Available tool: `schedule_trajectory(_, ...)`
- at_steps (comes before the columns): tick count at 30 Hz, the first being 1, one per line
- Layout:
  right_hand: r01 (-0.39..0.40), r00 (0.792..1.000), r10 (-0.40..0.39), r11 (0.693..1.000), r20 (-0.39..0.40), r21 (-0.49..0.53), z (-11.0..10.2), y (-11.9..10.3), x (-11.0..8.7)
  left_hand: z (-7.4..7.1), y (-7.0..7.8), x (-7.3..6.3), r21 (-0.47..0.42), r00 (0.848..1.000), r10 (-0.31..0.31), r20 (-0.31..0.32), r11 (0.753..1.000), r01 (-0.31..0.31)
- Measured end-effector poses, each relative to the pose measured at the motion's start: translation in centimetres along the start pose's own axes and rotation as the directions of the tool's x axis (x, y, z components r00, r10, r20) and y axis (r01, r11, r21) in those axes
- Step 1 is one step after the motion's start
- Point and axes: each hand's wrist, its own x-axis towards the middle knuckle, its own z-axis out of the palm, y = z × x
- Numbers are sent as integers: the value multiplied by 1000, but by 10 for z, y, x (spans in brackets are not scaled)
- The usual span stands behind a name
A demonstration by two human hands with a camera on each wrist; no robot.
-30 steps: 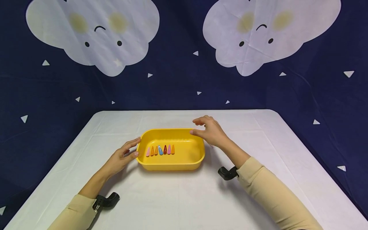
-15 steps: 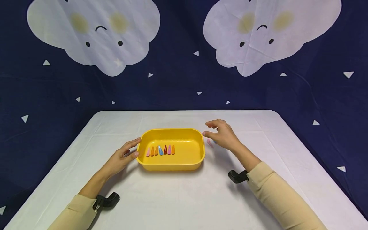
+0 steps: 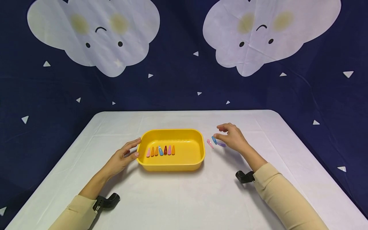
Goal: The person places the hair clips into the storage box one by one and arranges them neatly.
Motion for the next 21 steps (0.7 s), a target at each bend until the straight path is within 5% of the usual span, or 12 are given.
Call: schedule_trajectory(21, -74, 992, 74, 997, 99, -3, 17, 30, -9, 0, 0, 0, -4, 1000, -1, 0, 1000, 1)
